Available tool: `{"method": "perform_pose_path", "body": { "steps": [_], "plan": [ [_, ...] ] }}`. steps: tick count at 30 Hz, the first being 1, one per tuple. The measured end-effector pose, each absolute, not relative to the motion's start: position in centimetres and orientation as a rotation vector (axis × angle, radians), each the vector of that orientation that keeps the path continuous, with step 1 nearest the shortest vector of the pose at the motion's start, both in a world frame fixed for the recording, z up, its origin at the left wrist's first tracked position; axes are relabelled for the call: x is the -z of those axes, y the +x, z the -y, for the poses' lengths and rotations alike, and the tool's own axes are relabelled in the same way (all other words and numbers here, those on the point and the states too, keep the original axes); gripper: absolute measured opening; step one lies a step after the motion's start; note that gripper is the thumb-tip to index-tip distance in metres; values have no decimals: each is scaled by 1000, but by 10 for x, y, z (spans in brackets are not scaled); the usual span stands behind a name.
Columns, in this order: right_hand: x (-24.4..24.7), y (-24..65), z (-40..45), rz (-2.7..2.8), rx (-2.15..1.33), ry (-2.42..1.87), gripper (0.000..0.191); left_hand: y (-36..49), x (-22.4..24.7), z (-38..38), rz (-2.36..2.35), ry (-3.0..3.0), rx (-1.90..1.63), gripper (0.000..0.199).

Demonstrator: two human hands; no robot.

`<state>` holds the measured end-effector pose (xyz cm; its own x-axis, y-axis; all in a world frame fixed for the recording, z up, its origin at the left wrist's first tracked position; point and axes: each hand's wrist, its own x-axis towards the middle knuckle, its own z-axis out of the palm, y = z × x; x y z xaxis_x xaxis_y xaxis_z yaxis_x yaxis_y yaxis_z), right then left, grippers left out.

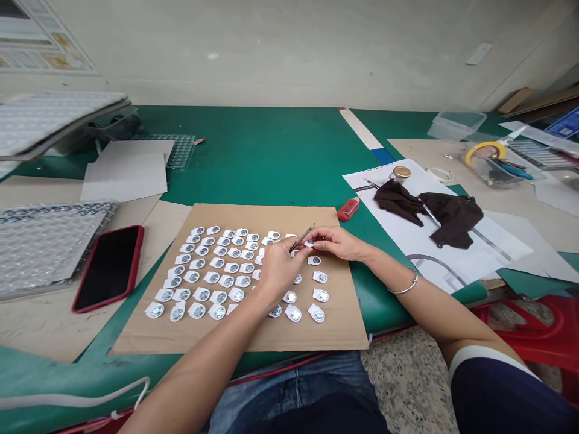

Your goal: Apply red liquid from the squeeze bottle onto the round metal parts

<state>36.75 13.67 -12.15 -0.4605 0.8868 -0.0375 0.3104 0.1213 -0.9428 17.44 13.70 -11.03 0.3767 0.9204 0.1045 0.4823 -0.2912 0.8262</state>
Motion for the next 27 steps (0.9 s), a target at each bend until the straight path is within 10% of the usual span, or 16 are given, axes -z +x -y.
{"method": "perform_pose_path", "body": {
  "steps": [27],
  "plan": [
    [123,369,-136,1760,-1468,-1050,30,176,109,-134,-1218,1935,-753,14]
  ]
}}
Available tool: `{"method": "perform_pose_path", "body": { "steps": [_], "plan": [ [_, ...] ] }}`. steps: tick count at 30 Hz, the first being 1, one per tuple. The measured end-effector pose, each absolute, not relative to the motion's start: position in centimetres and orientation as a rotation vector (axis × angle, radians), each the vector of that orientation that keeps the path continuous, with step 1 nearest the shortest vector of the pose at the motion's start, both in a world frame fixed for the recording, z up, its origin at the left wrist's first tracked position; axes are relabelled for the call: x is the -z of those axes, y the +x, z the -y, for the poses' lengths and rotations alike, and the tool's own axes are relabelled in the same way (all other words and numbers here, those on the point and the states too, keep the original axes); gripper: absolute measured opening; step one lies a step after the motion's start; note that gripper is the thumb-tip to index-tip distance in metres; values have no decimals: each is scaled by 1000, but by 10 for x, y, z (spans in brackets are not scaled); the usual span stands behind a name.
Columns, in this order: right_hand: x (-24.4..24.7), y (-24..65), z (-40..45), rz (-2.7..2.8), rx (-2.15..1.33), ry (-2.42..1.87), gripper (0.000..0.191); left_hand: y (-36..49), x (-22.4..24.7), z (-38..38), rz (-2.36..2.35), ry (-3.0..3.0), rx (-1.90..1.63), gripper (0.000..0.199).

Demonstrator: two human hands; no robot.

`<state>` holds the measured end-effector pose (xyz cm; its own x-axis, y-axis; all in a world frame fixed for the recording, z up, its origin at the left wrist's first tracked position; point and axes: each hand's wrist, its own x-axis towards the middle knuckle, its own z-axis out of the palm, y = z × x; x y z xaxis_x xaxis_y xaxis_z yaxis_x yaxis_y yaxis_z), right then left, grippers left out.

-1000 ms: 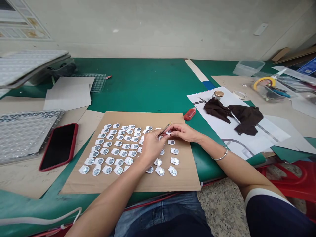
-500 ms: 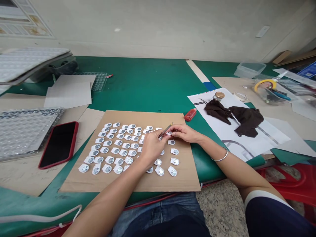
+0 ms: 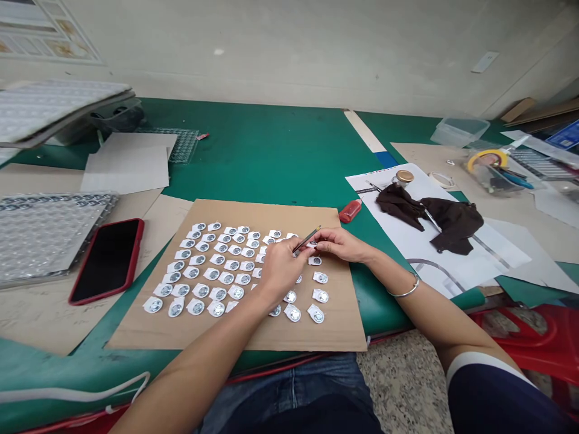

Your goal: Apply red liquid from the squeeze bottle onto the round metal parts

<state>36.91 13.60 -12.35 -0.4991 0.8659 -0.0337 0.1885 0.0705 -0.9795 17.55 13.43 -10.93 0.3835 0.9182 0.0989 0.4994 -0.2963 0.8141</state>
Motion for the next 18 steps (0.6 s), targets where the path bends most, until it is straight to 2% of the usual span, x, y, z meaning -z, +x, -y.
{"method": "perform_pose_path", "body": {
  "steps": [18],
  "plan": [
    [121,376,-136,1809,-1443,-1121,29,177,113,-130,-1166,1982,-742,16]
  ]
}}
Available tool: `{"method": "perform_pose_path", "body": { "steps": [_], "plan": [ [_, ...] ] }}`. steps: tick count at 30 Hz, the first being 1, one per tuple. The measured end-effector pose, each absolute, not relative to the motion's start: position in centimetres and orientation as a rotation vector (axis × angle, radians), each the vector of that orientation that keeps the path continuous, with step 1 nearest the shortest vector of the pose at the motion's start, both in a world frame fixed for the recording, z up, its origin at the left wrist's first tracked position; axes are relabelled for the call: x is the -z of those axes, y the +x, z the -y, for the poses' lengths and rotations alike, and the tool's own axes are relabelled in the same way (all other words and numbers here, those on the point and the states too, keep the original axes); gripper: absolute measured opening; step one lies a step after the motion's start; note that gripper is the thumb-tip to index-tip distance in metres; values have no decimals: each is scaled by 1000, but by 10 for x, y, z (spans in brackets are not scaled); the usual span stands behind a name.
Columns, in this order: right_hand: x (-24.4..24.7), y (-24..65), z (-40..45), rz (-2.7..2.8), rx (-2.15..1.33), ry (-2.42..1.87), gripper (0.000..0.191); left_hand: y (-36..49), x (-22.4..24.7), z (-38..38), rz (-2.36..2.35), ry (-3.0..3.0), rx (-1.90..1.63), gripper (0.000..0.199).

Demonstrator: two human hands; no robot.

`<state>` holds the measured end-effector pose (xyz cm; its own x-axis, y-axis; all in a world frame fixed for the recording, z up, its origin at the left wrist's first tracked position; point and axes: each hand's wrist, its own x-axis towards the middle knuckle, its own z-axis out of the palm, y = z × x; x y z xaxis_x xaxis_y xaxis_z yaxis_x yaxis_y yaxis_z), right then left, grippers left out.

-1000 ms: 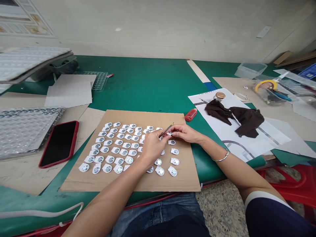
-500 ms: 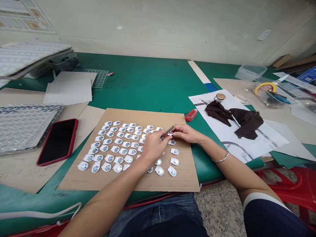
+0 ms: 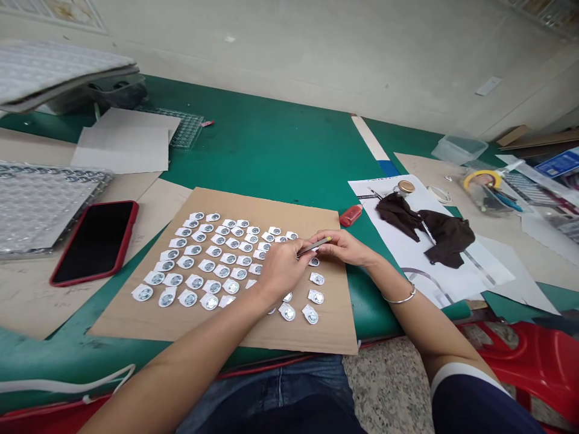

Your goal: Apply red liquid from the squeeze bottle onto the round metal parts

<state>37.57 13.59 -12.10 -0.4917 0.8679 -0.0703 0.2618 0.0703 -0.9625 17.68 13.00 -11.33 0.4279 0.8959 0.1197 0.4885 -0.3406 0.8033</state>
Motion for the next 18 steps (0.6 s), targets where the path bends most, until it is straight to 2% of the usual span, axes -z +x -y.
{"method": "perform_pose_path", "body": {
  "steps": [12,18],
  "plan": [
    [121,373,-135,1737,-1444,-1118,28,178,116,-132,-1107,1794,-796,20],
    [117,367,-131,1821,-1132,-1240,31,178,119,-142,-979,1476,-813,30]
  ]
}}
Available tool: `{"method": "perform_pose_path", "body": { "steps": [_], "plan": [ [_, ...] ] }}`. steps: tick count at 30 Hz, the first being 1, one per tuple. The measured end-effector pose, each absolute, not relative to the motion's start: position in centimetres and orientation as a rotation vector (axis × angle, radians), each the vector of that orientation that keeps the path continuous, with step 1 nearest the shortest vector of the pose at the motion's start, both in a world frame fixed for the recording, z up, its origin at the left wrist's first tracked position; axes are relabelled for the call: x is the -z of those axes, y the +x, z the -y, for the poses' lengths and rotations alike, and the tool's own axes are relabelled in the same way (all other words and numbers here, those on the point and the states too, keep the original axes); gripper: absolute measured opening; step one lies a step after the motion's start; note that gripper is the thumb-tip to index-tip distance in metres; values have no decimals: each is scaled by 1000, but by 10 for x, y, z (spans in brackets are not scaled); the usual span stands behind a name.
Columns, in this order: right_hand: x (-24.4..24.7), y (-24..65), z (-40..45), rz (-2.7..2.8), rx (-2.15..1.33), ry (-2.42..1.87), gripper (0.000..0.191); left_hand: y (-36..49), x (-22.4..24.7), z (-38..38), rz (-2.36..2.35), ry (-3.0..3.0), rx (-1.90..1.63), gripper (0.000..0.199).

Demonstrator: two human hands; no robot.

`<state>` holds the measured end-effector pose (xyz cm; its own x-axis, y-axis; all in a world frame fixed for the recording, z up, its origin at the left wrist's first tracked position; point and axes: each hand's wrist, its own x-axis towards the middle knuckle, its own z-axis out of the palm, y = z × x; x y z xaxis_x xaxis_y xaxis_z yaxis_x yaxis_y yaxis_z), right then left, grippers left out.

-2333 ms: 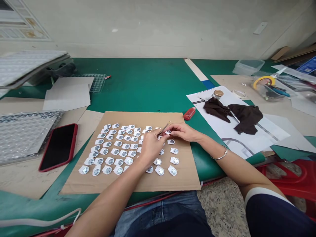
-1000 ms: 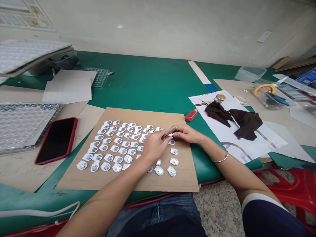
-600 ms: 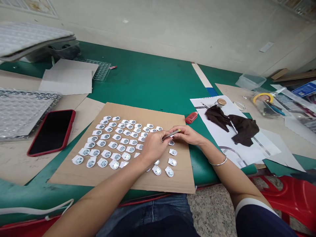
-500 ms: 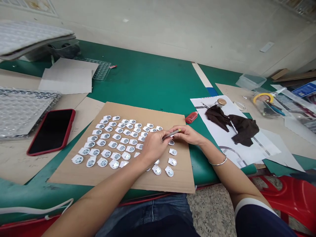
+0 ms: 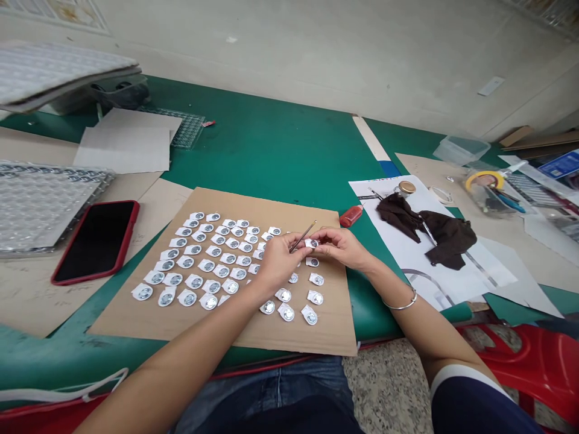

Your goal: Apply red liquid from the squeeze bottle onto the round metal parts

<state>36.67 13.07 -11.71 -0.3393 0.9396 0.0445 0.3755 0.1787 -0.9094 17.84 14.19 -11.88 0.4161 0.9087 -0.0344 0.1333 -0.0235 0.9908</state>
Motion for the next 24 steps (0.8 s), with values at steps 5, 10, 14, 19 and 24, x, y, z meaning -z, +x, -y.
{"method": "perform_pose_path", "body": {
  "steps": [5,10,14,19,24],
  "plan": [
    [113,364,-127,1966,-796,-1261,26,178,116,-146,-934,1383,-764,36],
    [114,363,-121,2031,-582,-1297,25,175,115,-149,-903,1395,-687,35],
    [115,362,-119,2075,-508,-1304,25,175,118,-151,-868,1341,-676,35],
    [116,361,-119,2093,-470,-1287,25,176,118,-150,-859,1261,-658,35],
    [117,361,-119,2091,-498,-1290,24,175,115,-151,-904,1296,-645,35]
  ]
}}
